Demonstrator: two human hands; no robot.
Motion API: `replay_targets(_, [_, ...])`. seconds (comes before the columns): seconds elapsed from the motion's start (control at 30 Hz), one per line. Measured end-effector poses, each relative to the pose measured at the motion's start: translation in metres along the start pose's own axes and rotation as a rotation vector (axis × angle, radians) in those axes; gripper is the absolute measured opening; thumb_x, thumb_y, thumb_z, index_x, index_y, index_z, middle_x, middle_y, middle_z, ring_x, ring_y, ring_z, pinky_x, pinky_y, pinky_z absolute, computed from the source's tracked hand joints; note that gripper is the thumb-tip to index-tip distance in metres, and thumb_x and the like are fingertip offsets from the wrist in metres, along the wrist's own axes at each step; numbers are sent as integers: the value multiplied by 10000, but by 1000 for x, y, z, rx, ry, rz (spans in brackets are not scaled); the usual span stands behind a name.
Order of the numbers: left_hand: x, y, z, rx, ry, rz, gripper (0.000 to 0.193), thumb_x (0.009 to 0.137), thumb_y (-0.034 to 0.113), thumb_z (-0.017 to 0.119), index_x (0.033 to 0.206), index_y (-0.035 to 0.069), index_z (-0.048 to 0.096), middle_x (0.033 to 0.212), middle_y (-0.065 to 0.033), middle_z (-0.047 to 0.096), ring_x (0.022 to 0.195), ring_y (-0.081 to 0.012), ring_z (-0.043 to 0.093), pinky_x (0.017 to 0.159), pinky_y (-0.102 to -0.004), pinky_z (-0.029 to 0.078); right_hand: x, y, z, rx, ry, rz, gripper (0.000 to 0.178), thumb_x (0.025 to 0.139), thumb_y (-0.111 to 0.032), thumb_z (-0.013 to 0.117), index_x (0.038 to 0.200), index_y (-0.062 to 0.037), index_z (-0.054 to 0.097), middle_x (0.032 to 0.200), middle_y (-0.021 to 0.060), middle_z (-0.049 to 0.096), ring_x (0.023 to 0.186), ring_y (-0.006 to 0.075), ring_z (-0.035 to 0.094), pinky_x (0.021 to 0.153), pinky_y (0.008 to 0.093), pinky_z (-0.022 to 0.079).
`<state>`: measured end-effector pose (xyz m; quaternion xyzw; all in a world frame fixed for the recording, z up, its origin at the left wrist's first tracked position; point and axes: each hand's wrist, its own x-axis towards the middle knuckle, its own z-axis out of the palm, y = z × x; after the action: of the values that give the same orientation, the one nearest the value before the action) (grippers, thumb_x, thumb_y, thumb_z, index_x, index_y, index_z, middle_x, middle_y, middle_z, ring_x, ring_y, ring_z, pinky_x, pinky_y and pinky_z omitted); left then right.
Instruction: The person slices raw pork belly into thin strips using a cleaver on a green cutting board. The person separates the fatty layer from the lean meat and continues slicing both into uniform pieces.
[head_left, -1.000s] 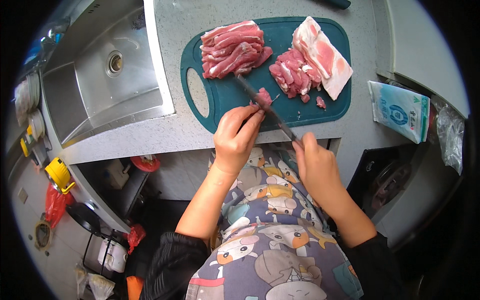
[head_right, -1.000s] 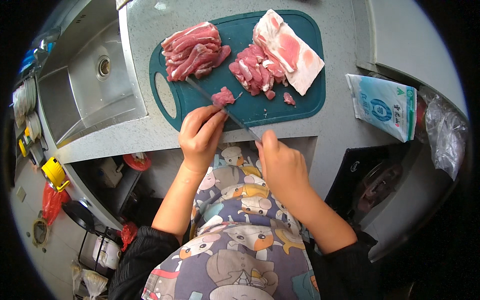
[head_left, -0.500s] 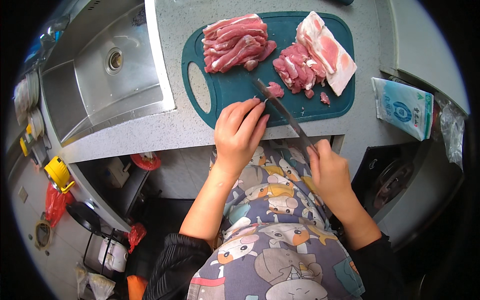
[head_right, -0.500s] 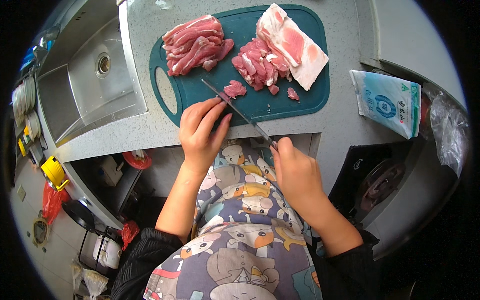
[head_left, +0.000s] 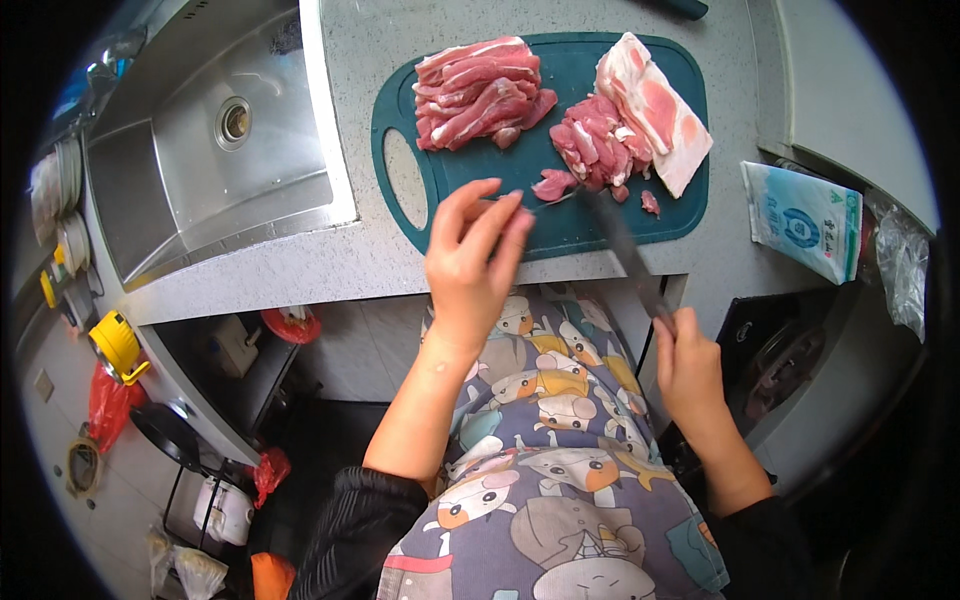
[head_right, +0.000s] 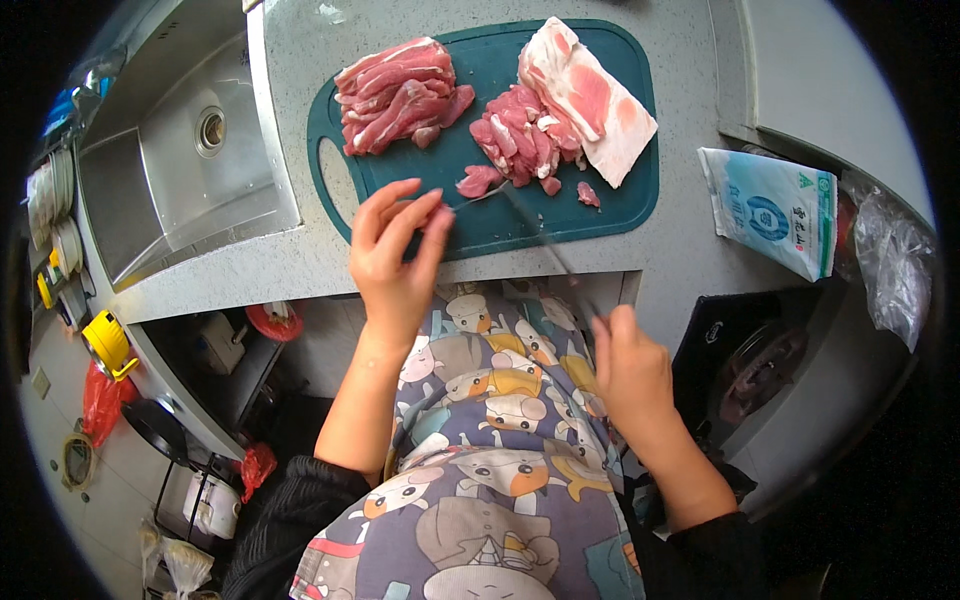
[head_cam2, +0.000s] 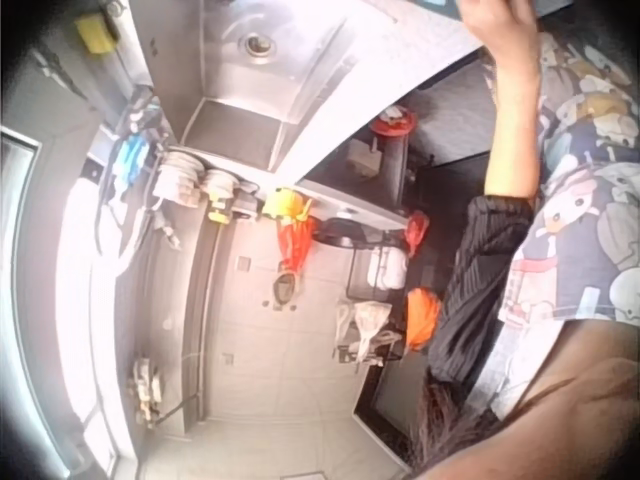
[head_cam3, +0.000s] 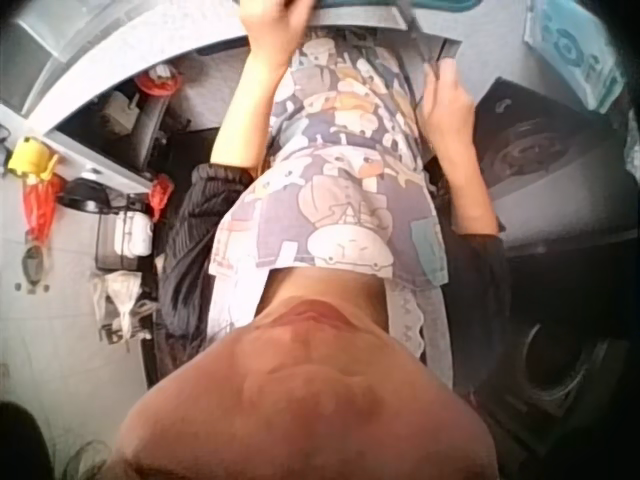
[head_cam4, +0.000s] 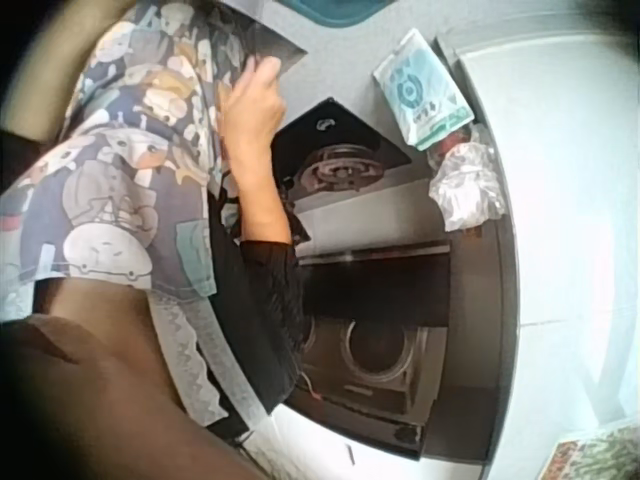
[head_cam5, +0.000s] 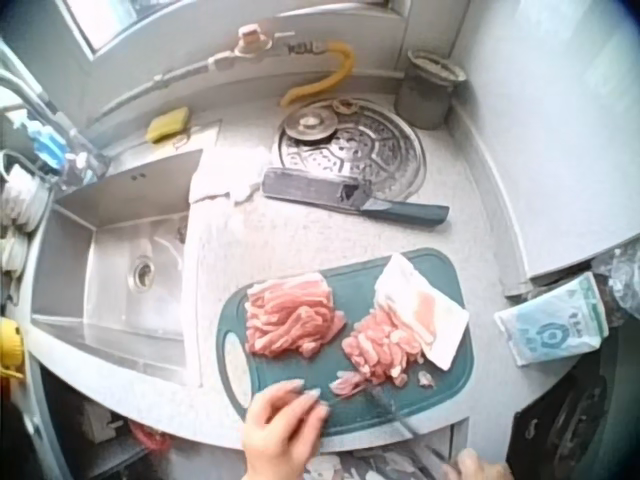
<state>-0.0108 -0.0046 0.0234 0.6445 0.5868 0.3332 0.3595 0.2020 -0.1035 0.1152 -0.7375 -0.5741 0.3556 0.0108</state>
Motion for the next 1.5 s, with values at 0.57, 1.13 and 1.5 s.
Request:
replay_targets(0.57, [11, -16, -20, 309, 26, 129, 280, 746, 53, 754, 1003, 58, 645, 972, -97, 615, 871, -283, 600, 754, -373, 491, 33, -1, -5, 64, 57, 2, 154, 931, -102, 586, 894, -9, 469, 714, 222, 618, 671, 441, 609, 542, 475, 456])
replay_targets(1.13, [59, -9, -8, 215, 116, 262, 203, 777, -29, 691, 927, 42, 573, 898, -85, 612, 799, -255, 618, 697, -342, 489, 34, -3, 8, 145, 72, -9, 143, 928, -79, 583, 898, -2, 465, 725, 236, 614, 689, 451, 606, 557, 470, 465])
replay_targets(1.5, [7, 3, -32, -483, -99, -543, 160, 878, -40, 645, 985, -14, 529, 949, -68, 597, 788, -96, 621, 710, -213, 524, 33, -2, 7, 161, 64, -12, 151, 928, -78, 583, 894, 2, 459, 715, 239, 605, 687, 455, 601, 553, 472, 459])
